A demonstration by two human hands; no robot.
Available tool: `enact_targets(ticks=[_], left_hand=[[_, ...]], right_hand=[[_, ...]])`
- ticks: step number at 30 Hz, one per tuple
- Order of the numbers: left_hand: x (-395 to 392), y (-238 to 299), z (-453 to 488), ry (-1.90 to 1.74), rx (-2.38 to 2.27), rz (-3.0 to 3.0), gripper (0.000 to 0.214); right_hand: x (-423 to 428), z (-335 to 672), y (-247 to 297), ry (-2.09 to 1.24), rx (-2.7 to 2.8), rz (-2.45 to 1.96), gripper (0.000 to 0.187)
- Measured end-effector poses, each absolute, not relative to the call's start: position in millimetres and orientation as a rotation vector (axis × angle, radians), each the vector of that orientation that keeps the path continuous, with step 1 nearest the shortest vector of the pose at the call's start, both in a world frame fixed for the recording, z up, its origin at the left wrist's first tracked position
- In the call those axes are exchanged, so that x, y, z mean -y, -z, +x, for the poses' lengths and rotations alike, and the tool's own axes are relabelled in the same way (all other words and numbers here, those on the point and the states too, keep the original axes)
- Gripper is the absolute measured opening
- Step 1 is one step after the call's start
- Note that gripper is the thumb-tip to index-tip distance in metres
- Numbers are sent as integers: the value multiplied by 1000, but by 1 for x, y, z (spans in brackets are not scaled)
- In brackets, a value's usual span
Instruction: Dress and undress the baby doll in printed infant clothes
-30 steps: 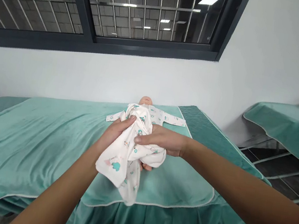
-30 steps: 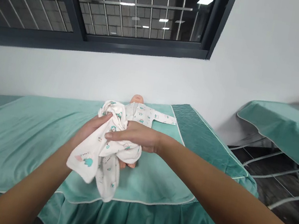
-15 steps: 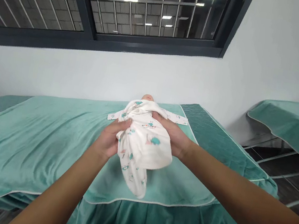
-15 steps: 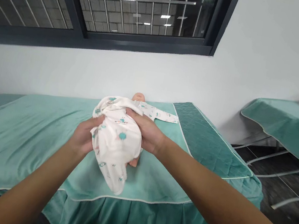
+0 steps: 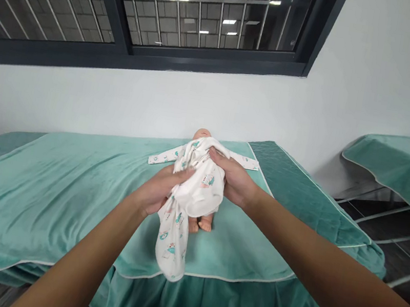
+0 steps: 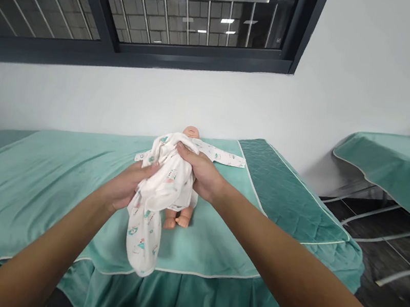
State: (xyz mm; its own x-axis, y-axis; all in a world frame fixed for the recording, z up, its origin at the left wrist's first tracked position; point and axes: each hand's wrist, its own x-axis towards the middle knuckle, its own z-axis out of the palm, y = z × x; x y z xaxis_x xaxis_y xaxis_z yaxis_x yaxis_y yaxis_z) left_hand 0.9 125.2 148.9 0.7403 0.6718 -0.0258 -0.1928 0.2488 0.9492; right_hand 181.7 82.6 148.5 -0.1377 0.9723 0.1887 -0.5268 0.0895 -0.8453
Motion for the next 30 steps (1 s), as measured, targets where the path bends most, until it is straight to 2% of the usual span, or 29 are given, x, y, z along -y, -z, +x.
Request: enact_targets(ticks=[3, 8, 12, 19, 23, 26, 30], left_hand=[[-129, -152, -1, -512, -455, 1251, 43], [-130, -160, 15, -776, -396, 1159, 40], [-127, -160, 21, -690, -414, 1159, 36], [-125, -175, 13, -627, -654, 1507, 31], [-128, -182, 16, -577, -719, 1659, 34], [-129, -173, 22, -541, -718, 1624, 32], [-128, -142, 27, -480, -686, 1368, 35]], right_hand=[[-88, 185, -144, -1438, 986, -572, 40], [-82, 181, -127, -1488, 1008, -622, 47], [-75, 184, -118, -1524, 1072, -680, 48], [-86, 223, -133, -1629, 1203, -500, 53], [-91, 222, -141, -1588, 1343, -645, 52], [-87, 210, -133, -1500, 1423, -729, 51], [-83, 209, -105, -1406, 1246, -860, 47]])
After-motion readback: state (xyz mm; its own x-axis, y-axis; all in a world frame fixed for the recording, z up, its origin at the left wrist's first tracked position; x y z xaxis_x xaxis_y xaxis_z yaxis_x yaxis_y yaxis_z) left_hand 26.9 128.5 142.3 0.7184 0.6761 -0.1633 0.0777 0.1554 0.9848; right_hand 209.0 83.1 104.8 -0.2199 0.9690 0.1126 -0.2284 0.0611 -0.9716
